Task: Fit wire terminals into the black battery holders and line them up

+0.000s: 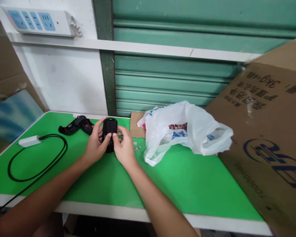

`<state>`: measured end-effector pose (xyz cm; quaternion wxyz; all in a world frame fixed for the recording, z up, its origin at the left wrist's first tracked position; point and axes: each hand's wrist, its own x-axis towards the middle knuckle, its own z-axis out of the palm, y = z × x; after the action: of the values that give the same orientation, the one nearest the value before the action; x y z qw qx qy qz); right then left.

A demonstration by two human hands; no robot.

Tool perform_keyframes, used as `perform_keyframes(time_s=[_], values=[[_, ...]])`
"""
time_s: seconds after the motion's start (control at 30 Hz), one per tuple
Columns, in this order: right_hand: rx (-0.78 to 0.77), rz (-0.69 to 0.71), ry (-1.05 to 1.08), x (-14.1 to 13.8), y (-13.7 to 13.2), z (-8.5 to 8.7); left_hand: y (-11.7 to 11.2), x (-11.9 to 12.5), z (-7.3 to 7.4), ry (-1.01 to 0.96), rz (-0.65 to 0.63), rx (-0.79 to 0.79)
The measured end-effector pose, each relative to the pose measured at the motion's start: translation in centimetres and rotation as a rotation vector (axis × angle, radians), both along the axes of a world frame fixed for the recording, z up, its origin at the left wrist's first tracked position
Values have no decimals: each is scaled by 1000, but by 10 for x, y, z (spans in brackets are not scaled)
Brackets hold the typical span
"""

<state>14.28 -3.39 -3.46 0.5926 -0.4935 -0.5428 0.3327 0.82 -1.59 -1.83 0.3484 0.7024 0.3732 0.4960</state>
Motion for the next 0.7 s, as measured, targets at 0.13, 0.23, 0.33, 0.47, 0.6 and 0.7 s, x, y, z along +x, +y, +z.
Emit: perform_keyframes(time_s=[0.13,0.23,0.33,0.47,0.6,0.7], values=[[1,6,14,0,-1,1,0,0,-2,-9,-5,11],[-1,3,15,-2,-1,1,0,0,-3,-9,-7,10],[-12,0,20,-3,1,0,0,1,-3,10,2,19],[-22,2,27,-3,2,-1,1,1,-2,45,18,15],[-21,33,37,5,2,3,1,-2,5,-43,-48,-97],[-1,87,74,14,3,8,1,-6,12,-167,-183,-213]])
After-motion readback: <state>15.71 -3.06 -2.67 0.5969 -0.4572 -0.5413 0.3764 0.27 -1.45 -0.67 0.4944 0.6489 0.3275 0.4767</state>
